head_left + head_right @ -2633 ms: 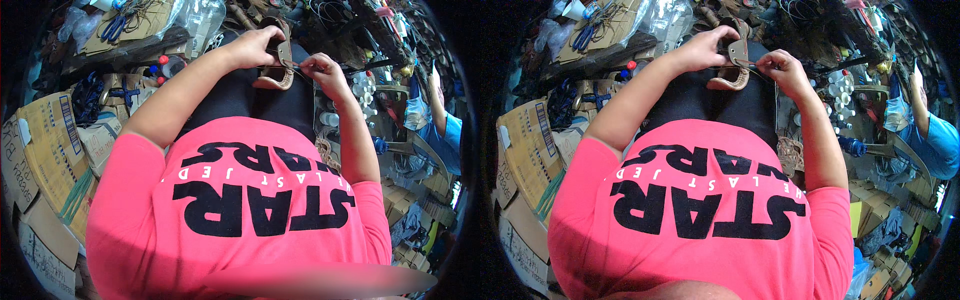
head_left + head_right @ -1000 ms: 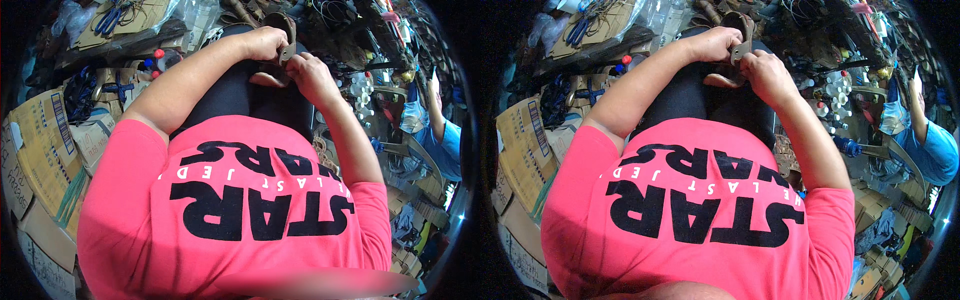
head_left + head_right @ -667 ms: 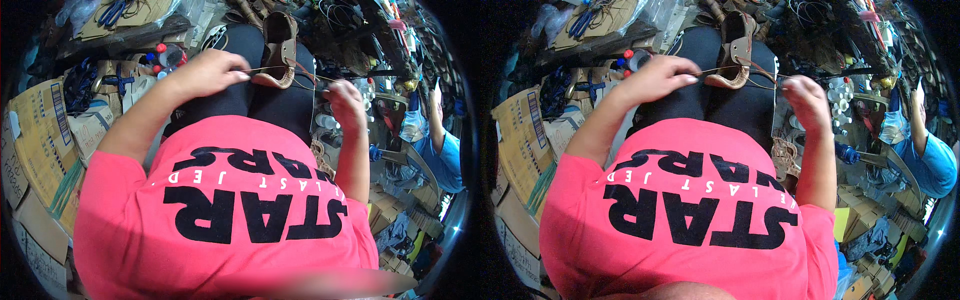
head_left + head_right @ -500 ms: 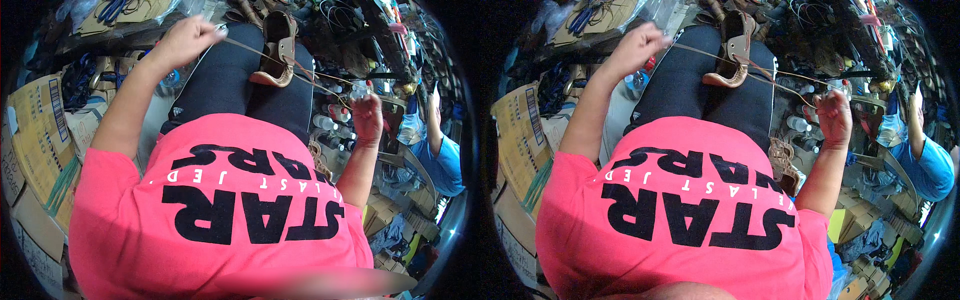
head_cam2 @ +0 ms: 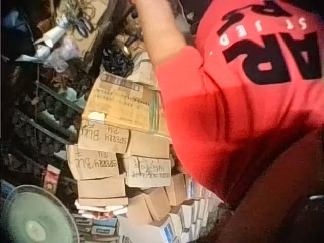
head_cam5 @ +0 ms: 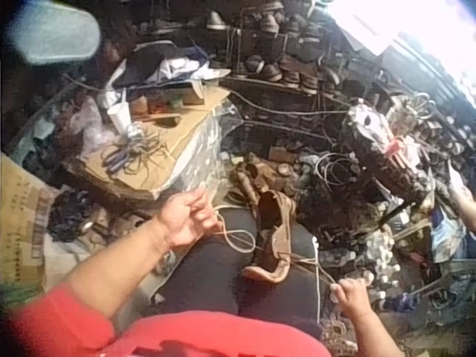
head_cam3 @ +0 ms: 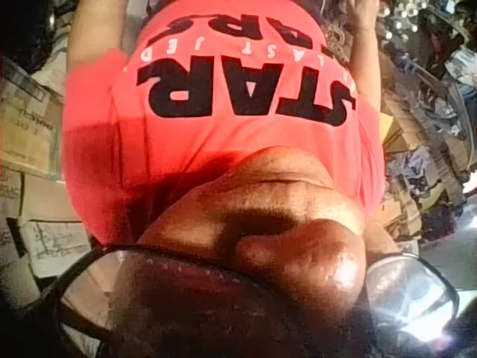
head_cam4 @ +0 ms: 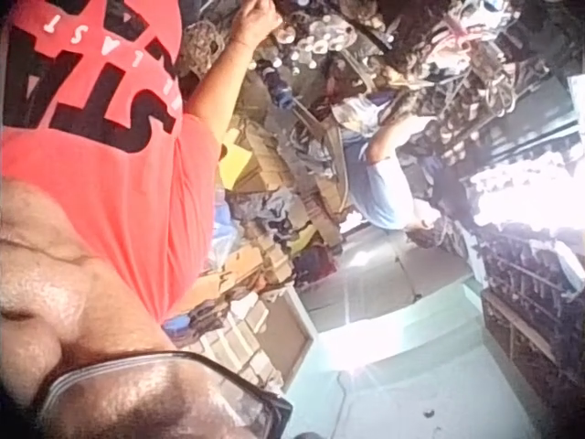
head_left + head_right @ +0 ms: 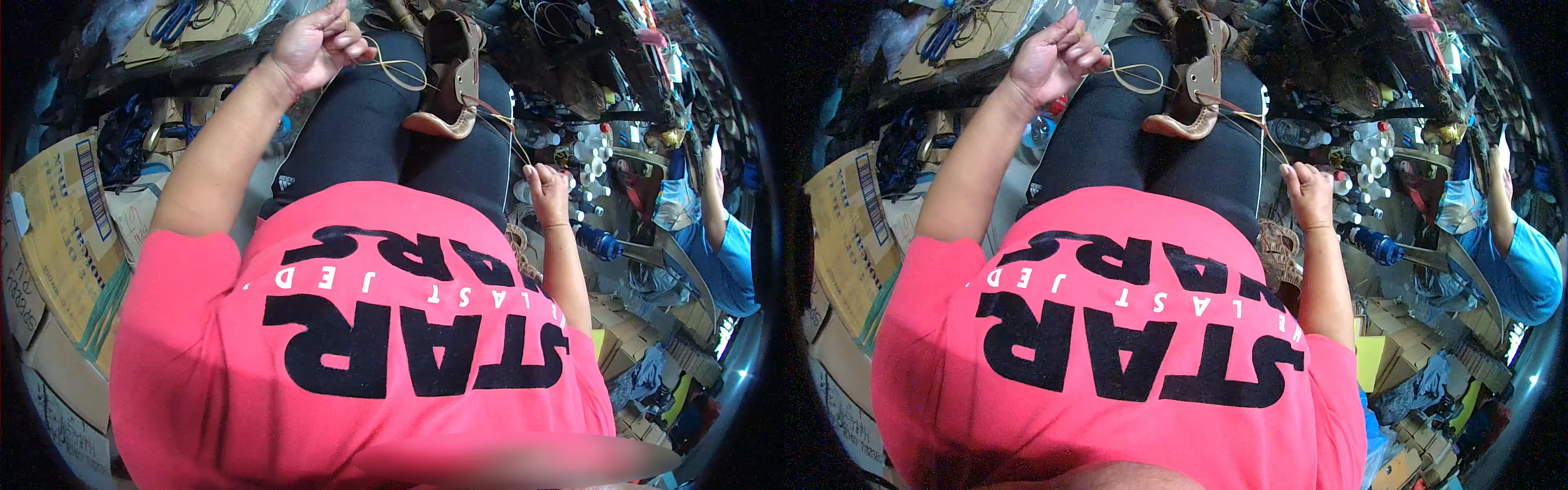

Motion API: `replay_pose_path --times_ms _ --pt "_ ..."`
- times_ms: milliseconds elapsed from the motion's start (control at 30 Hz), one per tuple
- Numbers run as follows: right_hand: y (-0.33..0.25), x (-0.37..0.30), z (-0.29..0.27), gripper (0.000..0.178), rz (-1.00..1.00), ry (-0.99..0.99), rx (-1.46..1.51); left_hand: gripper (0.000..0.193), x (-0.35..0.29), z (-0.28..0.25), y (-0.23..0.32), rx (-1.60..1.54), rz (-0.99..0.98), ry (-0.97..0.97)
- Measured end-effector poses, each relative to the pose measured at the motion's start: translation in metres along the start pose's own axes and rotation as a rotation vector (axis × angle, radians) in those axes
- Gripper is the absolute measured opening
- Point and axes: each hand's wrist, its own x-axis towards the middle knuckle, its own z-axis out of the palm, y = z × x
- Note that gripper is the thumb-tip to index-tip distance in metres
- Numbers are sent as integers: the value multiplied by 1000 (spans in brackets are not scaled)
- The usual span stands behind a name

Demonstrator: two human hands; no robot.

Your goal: Hand-sewing and lacing leather shoe upper components using a needle and thread.

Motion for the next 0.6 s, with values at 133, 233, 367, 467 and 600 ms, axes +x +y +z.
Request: replay_pose_path --times_ms 133,233,367,467,600 --pt "11 -15 1 50 545 -65 1319 34 4 10 30 795 -110 537" --pt "8 -11 -15 53 886 195 1442 16 35 43 14 1187 109 465" --pt "-14 12 -43 45 593 207 896 55 89 75 -32 1568 -211 -34" --pt "-48 37 -67 30 215 192 578 49 95 80 -45 1708 -114 -185" --pt "-118 63 -83 31 -58 -119 372 34 81 85 -51 1404 -211 -270"
